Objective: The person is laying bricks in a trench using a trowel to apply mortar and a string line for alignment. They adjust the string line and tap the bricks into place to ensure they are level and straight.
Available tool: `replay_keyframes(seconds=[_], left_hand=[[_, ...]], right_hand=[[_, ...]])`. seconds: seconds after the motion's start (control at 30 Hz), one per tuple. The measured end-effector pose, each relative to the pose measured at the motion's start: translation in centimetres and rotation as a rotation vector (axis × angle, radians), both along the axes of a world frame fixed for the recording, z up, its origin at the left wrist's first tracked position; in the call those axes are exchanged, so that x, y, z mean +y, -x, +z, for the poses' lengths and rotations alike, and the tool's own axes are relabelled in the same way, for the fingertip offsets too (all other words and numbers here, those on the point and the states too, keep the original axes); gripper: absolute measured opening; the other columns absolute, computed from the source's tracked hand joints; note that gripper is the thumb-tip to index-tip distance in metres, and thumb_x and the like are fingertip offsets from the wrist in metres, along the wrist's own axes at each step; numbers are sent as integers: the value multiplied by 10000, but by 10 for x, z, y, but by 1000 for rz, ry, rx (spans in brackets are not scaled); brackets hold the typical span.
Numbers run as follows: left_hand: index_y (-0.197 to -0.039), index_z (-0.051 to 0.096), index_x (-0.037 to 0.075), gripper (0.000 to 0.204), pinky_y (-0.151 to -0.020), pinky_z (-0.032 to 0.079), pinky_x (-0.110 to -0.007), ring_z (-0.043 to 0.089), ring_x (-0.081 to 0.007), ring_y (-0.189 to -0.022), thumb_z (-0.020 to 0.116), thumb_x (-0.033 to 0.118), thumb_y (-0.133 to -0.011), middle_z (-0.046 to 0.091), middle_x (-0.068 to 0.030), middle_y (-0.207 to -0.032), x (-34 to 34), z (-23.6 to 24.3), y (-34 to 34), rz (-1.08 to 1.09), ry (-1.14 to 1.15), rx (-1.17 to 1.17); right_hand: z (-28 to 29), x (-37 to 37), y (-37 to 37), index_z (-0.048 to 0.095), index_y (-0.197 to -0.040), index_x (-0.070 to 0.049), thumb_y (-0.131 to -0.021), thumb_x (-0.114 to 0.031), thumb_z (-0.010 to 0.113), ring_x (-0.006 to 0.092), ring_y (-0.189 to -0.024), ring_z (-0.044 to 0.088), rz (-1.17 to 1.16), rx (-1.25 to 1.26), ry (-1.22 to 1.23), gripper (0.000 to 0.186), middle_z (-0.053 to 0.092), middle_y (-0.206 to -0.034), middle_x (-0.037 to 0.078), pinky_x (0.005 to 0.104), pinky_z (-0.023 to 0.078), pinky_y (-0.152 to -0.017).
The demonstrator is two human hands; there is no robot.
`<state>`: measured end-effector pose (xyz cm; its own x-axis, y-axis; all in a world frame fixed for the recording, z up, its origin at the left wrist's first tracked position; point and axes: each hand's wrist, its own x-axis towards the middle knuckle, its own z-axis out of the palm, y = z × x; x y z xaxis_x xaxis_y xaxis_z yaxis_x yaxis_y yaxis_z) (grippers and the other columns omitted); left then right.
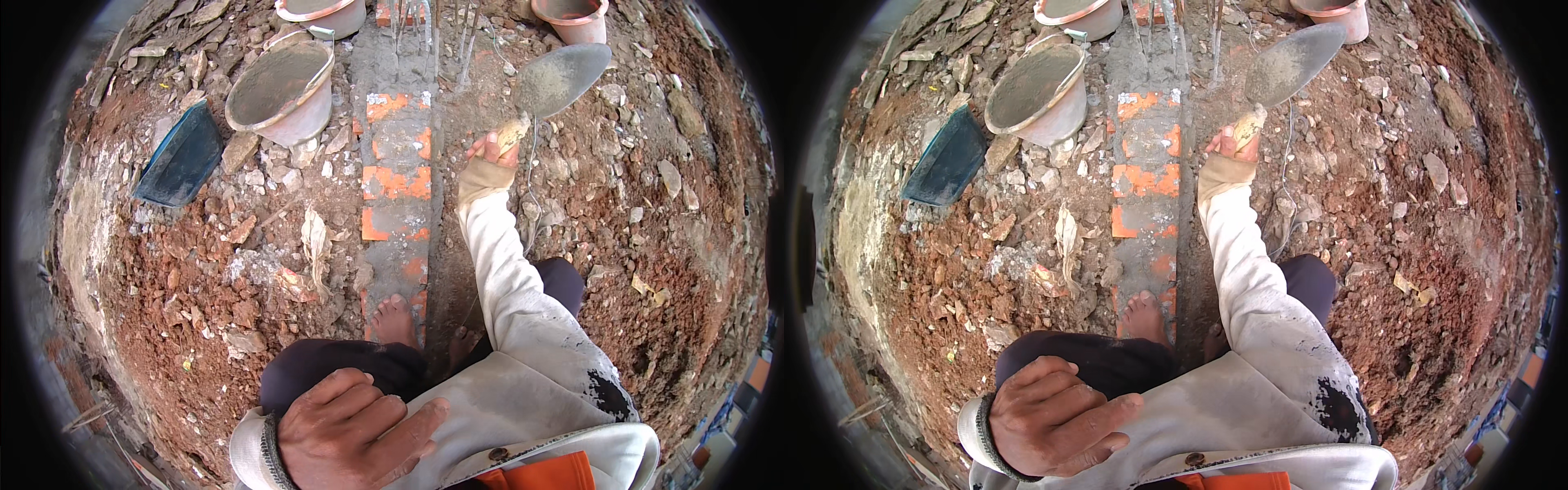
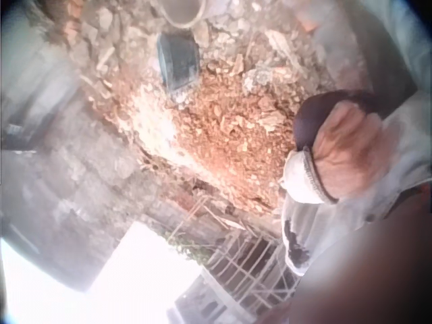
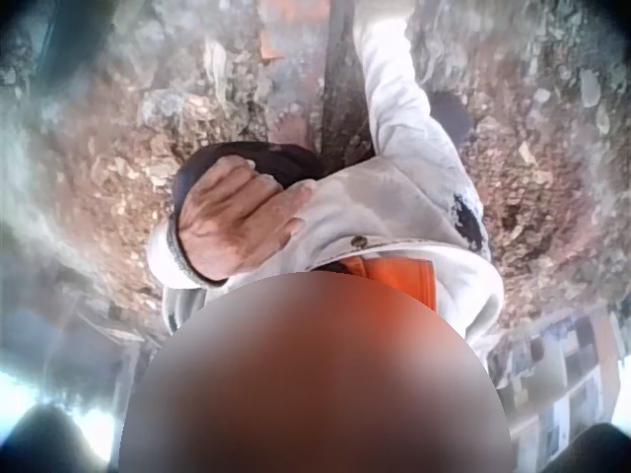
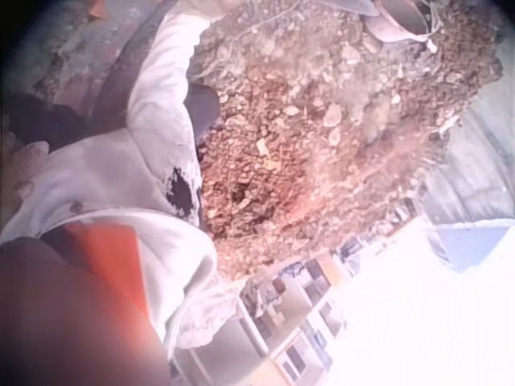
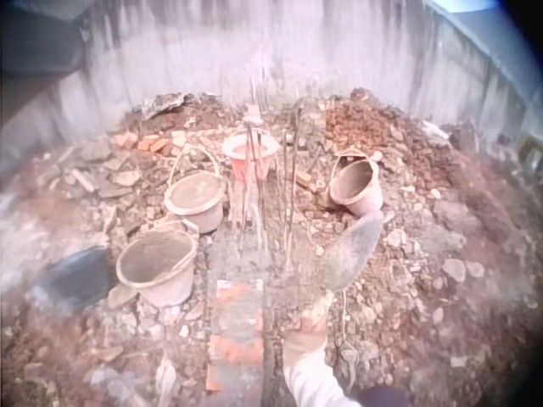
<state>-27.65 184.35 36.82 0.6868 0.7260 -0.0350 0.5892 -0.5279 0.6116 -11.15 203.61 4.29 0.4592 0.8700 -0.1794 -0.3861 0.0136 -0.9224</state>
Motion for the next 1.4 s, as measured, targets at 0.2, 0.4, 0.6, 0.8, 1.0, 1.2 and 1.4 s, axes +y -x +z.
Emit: replay_keyframes(seconds=[0.2, 0.4, 0.6, 0.8, 1.0, 1.2, 1.4], left_hand=[[-958, 627, 17, 340, -618, 419, -287, 486, -162, -521, 662, 209, -679, 515, -10, -582, -5, 3, -4, -31, -7, 31], [-953, 629, 19, 343, -619, 418, -290, 492, -165, -529, 661, 224, -681, 515, -13, -588, -17, 8, -12, -24, -65, 40], [-961, 632, 36, 342, -648, 428, -293, 496, -160, -535, 666, 230, -682, 520, -8, -596, -16, 4, -17, -52, -49, 61], [-963, 634, 43, 343, -655, 435, -298, 498, -157, -531, 676, 226, -676, 516, -6, -583, -15, 8, -18, -9, -30, 63], [-955, 639, 42, 340, -642, 433, -296, 500, -154, -529, 674, 228, -672, 500, 1, -562, -11, 3, -20, -31, -9, 84], [-949, 640, 41, 335, -642, 436, -300, 498, -149, -523, 669, 233, -676, 499, 1, -558, -12, 11, -19, -7, -19, 90], [-1005, 582, -5, 361, -757, 377, -339, 466, -202, -618, 629, 158, -688, 474, -46, -665, -12, 10, -9, -16, 20, 20]], right_hand=[[-125, 23, -45, 550, -1045, -74, -785, -315, 601, 262, -814, 559, 468, -1028, 673, 358, 605, -922, 118, 376, 431, -764], [-9, -4, -17, 479, -933, -81, -832, -302, 547, 158, -658, 514, 17, -130, -139, 253, 511, -688, 66, 286, 416, -600], [-98, 29, -44, 432, -1204, -2, -797, -418, 538, 336, -1030, 509, 606, -828, 727, 591, 539, -1114, 193, 359, 366, -905], [-10, 0, -19, 509, -971, -18, -832, -284, 546, 205, -729, 506, 127, -273, -4, 303, 525, -754, 70, 342, 416, -669], [-70, 29, -39, 530, -1004, -9, -836, -377, 496, 336, -921, 528, 495, -944, 507, 406, 584, -964, 174, 395, 391, -800], [-17, -3, -18, 516, -937, -23, -836, -307, 526, 222, -724, 534, 229, -502, 180, 302, 573, -796, 114, 345, 426, -674], [-82, 27, -54, 504, -1025, -15, -827, -320, 525, 257, -792, 557, 547, -756, 411, 363, 583, -850, 109, 365, 431, -718]])
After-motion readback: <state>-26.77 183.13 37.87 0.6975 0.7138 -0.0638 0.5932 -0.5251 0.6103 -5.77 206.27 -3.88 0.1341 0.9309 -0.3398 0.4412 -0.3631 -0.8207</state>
